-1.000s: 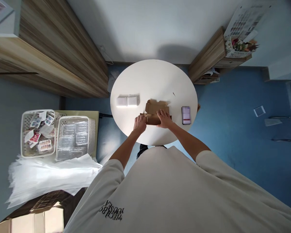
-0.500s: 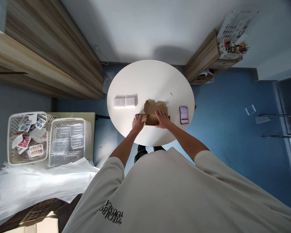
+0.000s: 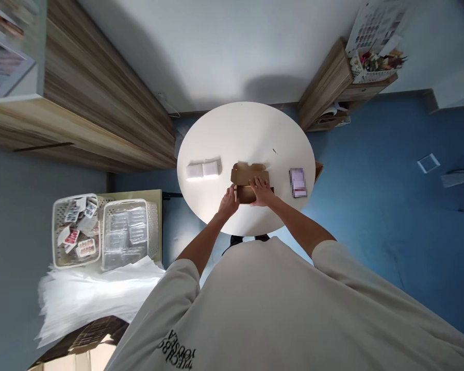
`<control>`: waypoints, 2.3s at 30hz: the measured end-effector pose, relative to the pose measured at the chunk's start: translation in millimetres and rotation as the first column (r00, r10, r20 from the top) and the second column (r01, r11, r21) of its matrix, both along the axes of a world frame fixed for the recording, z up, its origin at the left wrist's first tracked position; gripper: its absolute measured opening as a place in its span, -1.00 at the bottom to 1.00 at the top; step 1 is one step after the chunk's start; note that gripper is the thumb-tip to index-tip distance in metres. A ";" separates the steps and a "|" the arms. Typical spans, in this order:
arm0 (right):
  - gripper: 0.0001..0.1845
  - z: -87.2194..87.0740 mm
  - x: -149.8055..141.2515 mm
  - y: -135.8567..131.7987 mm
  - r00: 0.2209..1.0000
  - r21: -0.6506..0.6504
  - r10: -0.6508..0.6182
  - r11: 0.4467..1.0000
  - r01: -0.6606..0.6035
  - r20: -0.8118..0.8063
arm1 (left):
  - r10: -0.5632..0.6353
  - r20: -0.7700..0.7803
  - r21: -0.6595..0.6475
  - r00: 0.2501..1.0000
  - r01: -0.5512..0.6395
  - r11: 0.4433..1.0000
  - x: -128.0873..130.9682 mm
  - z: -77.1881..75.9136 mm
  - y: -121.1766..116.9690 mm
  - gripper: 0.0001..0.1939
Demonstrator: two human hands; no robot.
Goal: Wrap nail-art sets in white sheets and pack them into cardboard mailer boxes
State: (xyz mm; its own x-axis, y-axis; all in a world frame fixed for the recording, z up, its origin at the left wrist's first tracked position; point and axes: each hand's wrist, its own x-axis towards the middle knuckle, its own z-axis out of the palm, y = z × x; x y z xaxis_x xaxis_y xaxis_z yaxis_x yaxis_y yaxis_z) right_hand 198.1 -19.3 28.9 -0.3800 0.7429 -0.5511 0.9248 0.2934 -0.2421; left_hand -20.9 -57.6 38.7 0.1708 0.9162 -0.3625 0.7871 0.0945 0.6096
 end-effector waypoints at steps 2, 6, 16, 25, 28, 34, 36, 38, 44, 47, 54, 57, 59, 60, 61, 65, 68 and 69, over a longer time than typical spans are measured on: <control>0.45 -1.9 0.5 -0.6 1.000 0.007 -0.005 1.000 0.005 -0.019 | 0.005 0.018 -0.003 1.000 -0.005 1.000 4.5 -2.2 -1.2 -0.38; 0.49 -10.9 2.8 -4.8 0.998 0.028 -0.013 0.999 0.015 -0.066 | 0.142 -0.007 -0.042 0.990 -0.142 0.989 6.7 -12.6 2.6 -0.59; 0.56 -30.6 5.8 -13.5 0.990 0.043 -0.007 0.999 0.014 -0.142 | 0.003 -0.405 -0.304 0.914 -0.138 0.943 15.3 -6.0 19.7 -0.81; 0.46 -25.9 5.6 -11.6 0.995 0.054 -0.006 0.998 0.011 -0.097 | -0.156 -0.446 -0.028 0.881 0.161 0.987 16.3 7.7 -2.1 -0.44; 0.41 -19.0 3.2 -10.0 0.997 0.063 0.017 0.998 -0.013 -0.074 | -0.367 -0.397 0.093 0.841 0.434 0.896 10.5 3.9 -4.2 -0.08; 0.14 6.8 15.4 -14.5 0.997 0.152 -0.034 0.987 0.044 -0.073 | -0.345 -0.400 0.090 0.849 0.411 0.907 9.6 -12.7 4.4 0.07; -0.01 15.3 28.6 -20.2 0.983 0.208 -0.175 0.961 0.184 -0.061 | -0.323 -0.395 0.097 0.860 0.389 0.916 9.8 -13.9 5.7 0.08; -0.10 20.3 42.6 -26.7 0.957 0.215 -0.289 0.933 0.289 -0.034 | -0.315 -0.389 0.102 0.866 0.381 0.919 10.0 -13.3 6.2 0.08; -0.10 12.3 50.4 -31.4 0.932 0.091 -0.359 0.928 0.361 -0.035 | -0.303 -0.385 0.092 0.872 0.363 0.927 10.7 -10.6 6.0 0.09; -0.30 6.3 37.6 -26.4 0.910 0.063 -0.403 0.910 0.409 -0.094 | -0.301 -0.391 0.090 0.870 0.362 0.928 11.3 -9.8 5.3 0.10; -0.45 11.5 20.9 -27.1 0.918 0.181 -0.374 0.901 0.394 -0.136 | -0.320 -0.416 0.051 0.851 0.373 0.926 12.8 -6.4 7.7 0.11; -0.39 16.2 12.4 -30.1 0.920 0.187 -0.337 0.909 0.373 -0.201 | -0.337 -0.412 0.050 0.847 0.390 0.919 12.0 -4.7 9.1 0.14; -0.40 19.4 7.3 -30.3 0.896 0.159 -0.366 0.898 0.411 -0.251 | -0.337 -0.402 0.060 0.851 0.391 0.918 11.7 -3.3 9.1 0.13; -0.42 21.1 5.8 -29.7 0.876 0.133 -0.402 0.885 0.447 -0.265 | -0.333 -0.395 0.064 0.856 0.387 0.920 11.7 -2.4 8.9 0.12; -0.45 22.8 5.0 -28.6 0.855 0.098 -0.446 0.869 0.484 -0.264 | -0.327 -0.387 0.067 0.862 0.381 0.922 11.8 -1.3 8.6 0.11; -0.58 26.9 6.9 -20.6 0.805 -0.028 -0.584 0.811 0.585 -0.105 | -0.311 -0.364 0.074 0.878 0.360 0.930 12.5 3.1 6.8 0.12; -0.58 25.4 7.2 -14.2 0.807 -0.055 -0.589 0.805 0.591 0.047 | -0.301 -0.338 0.079 0.892 0.346 0.935 12.2 3.5 5.9 0.14; -0.56 24.3 6.6 -12.4 0.811 -0.056 -0.579 0.810 0.584 0.082 | -0.295 -0.327 0.082 0.898 0.338 0.938 12.0 2.7 5.7 0.14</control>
State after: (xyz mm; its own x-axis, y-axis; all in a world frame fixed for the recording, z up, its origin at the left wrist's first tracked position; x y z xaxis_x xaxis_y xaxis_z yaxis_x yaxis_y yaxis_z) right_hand 204.7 -31.8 53.3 0.1440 0.7703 -0.6212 0.9299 -0.3201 -0.1813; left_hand -8.9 -51.9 41.4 0.3606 0.8753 -0.3222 0.9108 -0.2560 0.3238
